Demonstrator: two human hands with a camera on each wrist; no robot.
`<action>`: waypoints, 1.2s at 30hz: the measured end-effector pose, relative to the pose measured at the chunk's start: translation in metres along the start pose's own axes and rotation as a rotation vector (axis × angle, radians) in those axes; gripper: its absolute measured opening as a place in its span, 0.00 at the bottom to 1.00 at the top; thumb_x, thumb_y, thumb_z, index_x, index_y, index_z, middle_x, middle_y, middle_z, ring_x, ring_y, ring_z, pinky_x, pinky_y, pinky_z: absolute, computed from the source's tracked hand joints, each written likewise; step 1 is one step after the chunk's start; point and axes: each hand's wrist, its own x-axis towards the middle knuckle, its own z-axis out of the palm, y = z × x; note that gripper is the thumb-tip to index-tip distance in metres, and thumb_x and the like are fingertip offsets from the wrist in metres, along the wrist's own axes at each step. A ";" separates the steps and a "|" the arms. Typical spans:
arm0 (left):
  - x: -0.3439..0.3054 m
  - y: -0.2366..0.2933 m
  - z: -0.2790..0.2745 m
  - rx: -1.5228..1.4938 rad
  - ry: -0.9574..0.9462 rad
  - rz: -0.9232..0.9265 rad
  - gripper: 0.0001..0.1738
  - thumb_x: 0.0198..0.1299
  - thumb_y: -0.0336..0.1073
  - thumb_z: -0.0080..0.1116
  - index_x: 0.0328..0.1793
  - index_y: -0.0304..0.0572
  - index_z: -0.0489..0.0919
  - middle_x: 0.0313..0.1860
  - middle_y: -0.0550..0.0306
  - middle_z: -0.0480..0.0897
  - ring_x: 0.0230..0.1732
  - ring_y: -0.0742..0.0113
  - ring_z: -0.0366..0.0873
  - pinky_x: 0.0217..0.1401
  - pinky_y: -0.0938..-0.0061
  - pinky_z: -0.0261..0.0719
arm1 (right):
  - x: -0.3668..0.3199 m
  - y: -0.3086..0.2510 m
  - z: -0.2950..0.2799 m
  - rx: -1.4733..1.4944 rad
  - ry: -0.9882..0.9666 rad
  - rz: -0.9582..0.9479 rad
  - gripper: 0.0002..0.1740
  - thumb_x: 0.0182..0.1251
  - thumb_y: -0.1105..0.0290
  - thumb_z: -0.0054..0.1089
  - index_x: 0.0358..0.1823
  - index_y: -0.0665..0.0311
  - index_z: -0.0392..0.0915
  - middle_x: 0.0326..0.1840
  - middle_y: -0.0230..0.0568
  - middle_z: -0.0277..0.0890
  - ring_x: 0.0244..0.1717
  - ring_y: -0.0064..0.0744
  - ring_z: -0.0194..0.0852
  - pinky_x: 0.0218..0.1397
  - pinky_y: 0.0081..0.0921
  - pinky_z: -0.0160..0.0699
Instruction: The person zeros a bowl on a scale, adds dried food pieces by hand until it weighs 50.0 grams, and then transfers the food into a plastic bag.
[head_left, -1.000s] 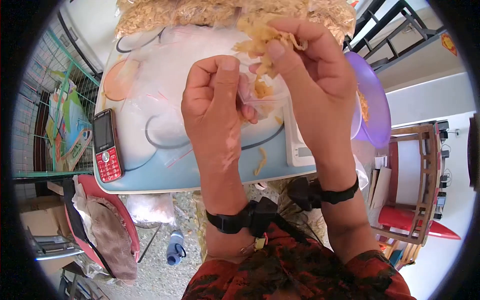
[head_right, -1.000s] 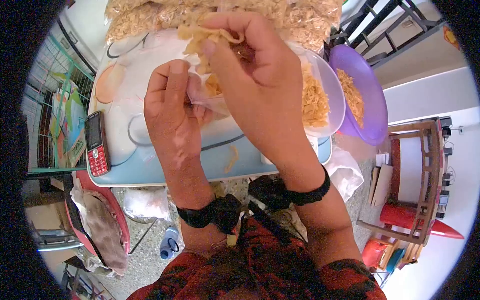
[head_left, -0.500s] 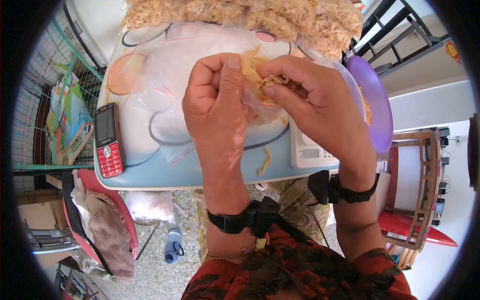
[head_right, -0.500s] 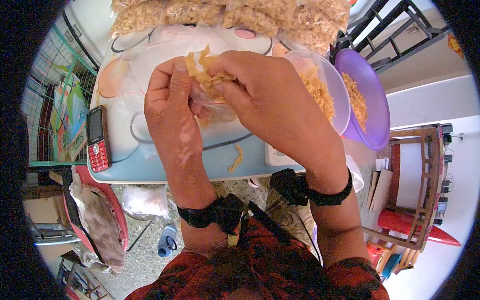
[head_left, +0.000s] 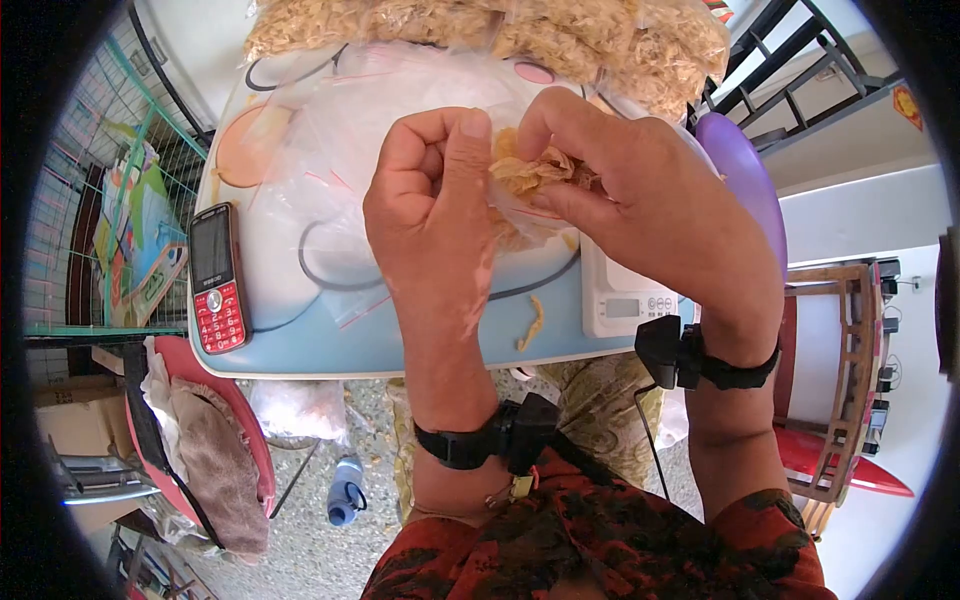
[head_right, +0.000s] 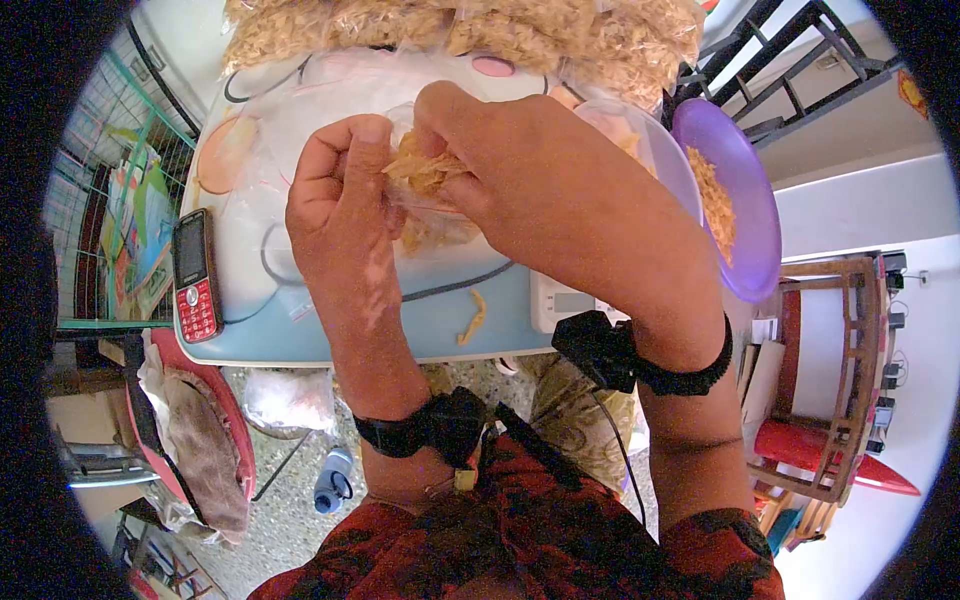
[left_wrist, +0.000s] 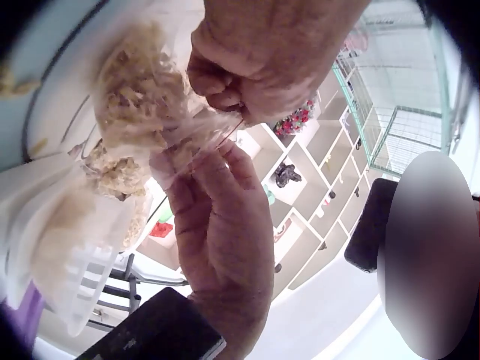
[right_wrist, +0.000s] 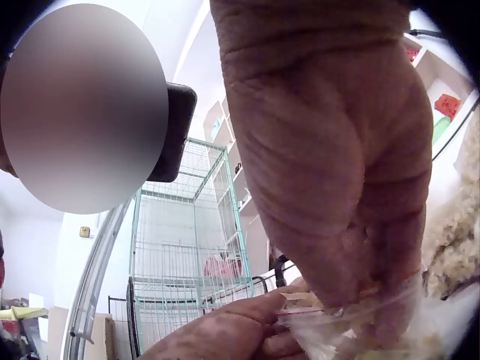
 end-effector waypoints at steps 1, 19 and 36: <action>-0.001 0.000 0.001 0.008 -0.001 0.002 0.09 0.66 0.38 0.64 0.44 0.41 0.81 0.24 0.70 0.75 0.20 0.86 0.63 0.19 0.88 0.56 | 0.000 0.000 0.000 -0.003 0.009 0.012 0.08 0.64 0.68 0.58 0.38 0.66 0.75 0.31 0.50 0.76 0.30 0.54 0.75 0.33 0.40 0.72; 0.001 0.001 -0.003 -0.018 0.033 -0.003 0.10 0.66 0.41 0.65 0.42 0.42 0.80 0.25 0.70 0.75 0.19 0.86 0.63 0.18 0.87 0.57 | 0.007 -0.013 0.001 0.037 0.177 0.014 0.16 0.59 0.76 0.66 0.50 0.60 0.79 0.42 0.35 0.83 0.39 0.28 0.85 0.40 0.22 0.83; 0.003 0.007 -0.010 -0.105 0.133 -0.047 0.11 0.65 0.42 0.66 0.41 0.43 0.80 0.23 0.70 0.72 0.19 0.84 0.60 0.19 0.85 0.54 | -0.010 -0.019 0.002 -0.122 0.041 -0.156 0.23 0.55 0.77 0.65 0.55 0.63 0.78 0.57 0.48 0.78 0.55 0.46 0.79 0.52 0.30 0.80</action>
